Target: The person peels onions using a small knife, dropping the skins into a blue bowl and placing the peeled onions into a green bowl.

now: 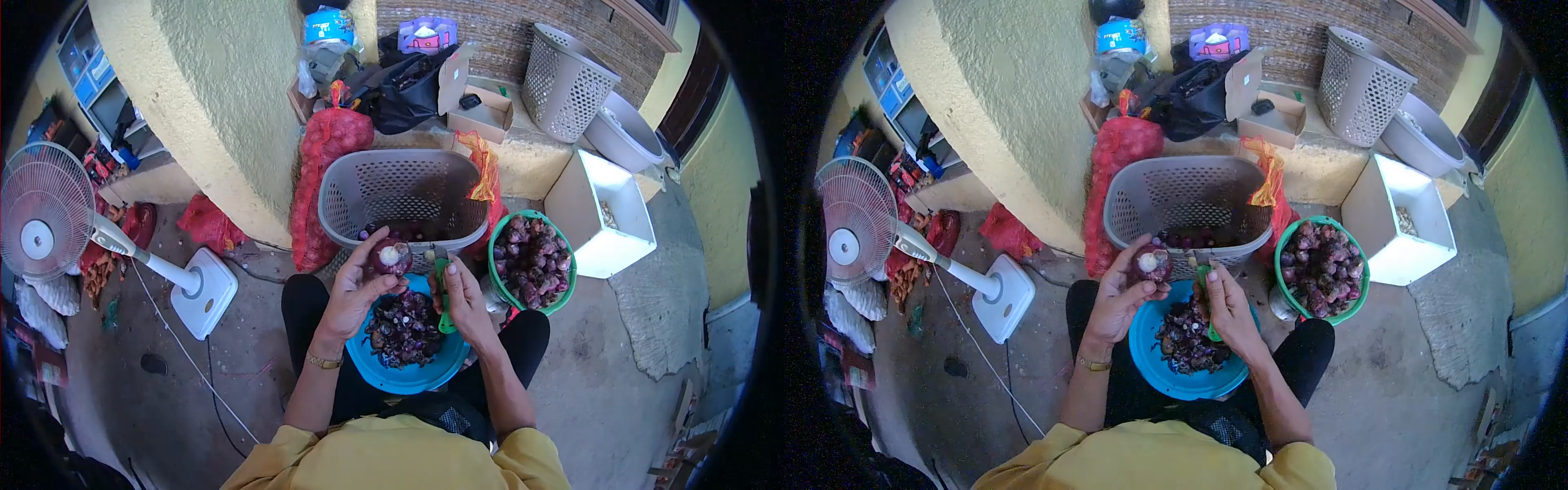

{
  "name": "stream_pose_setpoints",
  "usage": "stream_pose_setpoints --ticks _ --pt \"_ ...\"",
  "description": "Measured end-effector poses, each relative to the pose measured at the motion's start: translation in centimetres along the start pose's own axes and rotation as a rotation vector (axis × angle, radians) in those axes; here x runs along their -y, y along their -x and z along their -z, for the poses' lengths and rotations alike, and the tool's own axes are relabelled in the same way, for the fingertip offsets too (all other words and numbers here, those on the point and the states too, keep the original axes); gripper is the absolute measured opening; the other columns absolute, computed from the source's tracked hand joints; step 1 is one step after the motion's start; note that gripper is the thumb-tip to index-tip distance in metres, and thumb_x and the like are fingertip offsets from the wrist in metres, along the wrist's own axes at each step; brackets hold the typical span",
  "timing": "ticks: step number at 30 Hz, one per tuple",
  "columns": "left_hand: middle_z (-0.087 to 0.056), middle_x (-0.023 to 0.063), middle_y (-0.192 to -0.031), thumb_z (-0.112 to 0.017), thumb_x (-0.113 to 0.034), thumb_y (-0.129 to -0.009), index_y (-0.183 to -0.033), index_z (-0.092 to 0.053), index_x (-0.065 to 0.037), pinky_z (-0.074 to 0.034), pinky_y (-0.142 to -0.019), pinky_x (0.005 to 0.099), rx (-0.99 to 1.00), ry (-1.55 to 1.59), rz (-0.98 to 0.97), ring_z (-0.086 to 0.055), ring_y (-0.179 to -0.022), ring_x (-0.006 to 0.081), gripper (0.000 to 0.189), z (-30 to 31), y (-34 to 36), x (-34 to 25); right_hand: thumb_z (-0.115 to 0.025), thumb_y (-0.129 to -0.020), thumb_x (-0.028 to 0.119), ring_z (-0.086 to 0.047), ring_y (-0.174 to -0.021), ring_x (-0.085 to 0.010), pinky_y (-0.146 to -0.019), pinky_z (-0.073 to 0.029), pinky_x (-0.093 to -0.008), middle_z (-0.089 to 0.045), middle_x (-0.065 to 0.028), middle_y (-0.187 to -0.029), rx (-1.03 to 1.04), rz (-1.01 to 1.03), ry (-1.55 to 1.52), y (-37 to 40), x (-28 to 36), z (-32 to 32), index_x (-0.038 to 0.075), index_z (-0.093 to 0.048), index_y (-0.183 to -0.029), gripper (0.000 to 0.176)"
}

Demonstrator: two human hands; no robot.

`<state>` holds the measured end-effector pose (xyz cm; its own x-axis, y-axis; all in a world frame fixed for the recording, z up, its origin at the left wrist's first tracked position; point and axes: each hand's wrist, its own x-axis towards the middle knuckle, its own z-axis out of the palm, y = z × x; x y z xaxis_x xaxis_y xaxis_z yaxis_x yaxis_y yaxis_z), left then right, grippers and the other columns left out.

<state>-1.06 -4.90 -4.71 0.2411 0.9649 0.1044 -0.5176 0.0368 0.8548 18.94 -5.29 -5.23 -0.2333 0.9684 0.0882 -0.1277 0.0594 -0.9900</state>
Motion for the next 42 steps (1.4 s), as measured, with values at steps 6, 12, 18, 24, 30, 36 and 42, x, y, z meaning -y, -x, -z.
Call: stream_pose_setpoints --ticks 6,12,18,24,30,36,42 --pt "-0.056 0.013 -0.131 -0.065 0.001 -0.089 -0.149 -0.033 -0.005 -0.058 -0.087 0.0344 0.001 0.005 -0.068 -0.067 -0.1 0.0222 0.068 -0.6 -0.7 0.7 -0.038 -0.109 0.029 -0.041 -0.062 -0.0032 -0.054 -0.035 -0.0188 -0.048 0.0035 -0.08 -0.042 -0.02 0.009 0.2 1.1 0.9 0.005 -0.052 -0.116 0.029" --pt "-0.054 0.0132 -0.133 -0.065 0.001 -0.089 -0.147 -0.034 -0.005 -0.058 -0.088 0.0353 0.06 0.014 -0.046 -0.066 -0.102 0.0234 0.066 -0.9 -1.4 1.4 -0.041 -0.108 0.022 -0.043 -0.063 -0.0033 -0.055 -0.037 -0.0202 -0.048 0.0029 -0.076 -0.016 -0.004 0.059 0.3 0.8 1.7 0.004 -0.053 -0.107 0.022" --pt "-0.055 0.0125 -0.131 -0.065 -0.005 -0.092 -0.147 -0.034 -0.004 -0.057 -0.086 0.0347 0.118 0.034 -0.021 -0.066 -0.102 0.0223 0.063 -1.4 -1.2 1.1 -0.043 -0.106 0.014 -0.048 -0.068 -0.0082 -0.062 -0.043 -0.0238 -0.054 -0.0011 -0.079 -0.008 0.144 0.203 0.2 1.5 2.9 0.001 -0.054 -0.106 0.016" --pt "-0.055 0.0113 -0.131 -0.066 -0.022 -0.095 -0.147 -0.036 -0.004 -0.056 -0.088 0.0354 0.189 0.042 -0.056 -0.063 -0.106 0.0203 0.063 -1.1 -1.1 1.3 -0.073 -0.091 0.021 -0.048 -0.067 -0.0106 -0.062 -0.044 -0.0276 -0.057 -0.0036 -0.075 0.055 0.345 0.517 -0.4 3.7 4.0 -0.001 -0.059 -0.102 0.029" --pt "-0.054 0.0096 -0.132 -0.064 -0.033 -0.097 -0.147 -0.035 -0.005 -0.052 -0.094 0.0361 0.171 0.074 -0.08 -0.058 -0.116 0.0189 0.065 -2.3 -2.3 1.4 -0.089 -0.074 0.023 -0.048 -0.067 -0.0099 -0.061 -0.044 -0.0281 -0.057 -0.0053 -0.072 0.082 0.223 0.471 -1.3 5.0 4.3 -0.001 -0.06 -0.096 0.043" --pt "-0.052 0.01 -0.135 -0.065 -0.037 -0.095 -0.144 -0.039 -0.002 -0.049 -0.101 0.0379 0.156 0.11 -0.092 -0.054 -0.124 0.0201 0.065 -1.6 -2.6 2.4 -0.09 -0.073 0.027 -0.05 -0.063 -0.0122 -0.06 -0.045 -0.0305 -0.057 -0.0081 -0.069 0.144 0.331 0.544 -3.7 5.2 4.0 0.0 -0.059 -0.09 0.044" --pt "-0.051 0.0117 -0.139 -0.068 -0.041 -0.092 -0.143 -0.039 -0.001 -0.045 -0.107 0.0404 0.216 0.115 -0.043 -0.054 -0.127 0.0223 0.071 0.5 -4.9 2.4 -0.089 -0.07 0.04 -0.061 -0.061 -0.0231 -0.06 -0.048 -0.0345 -0.06 -0.0137 -0.067 0.178 0.304 0.629 -6.2 4.6 4.1 0.001 -0.058 -0.087 0.053"
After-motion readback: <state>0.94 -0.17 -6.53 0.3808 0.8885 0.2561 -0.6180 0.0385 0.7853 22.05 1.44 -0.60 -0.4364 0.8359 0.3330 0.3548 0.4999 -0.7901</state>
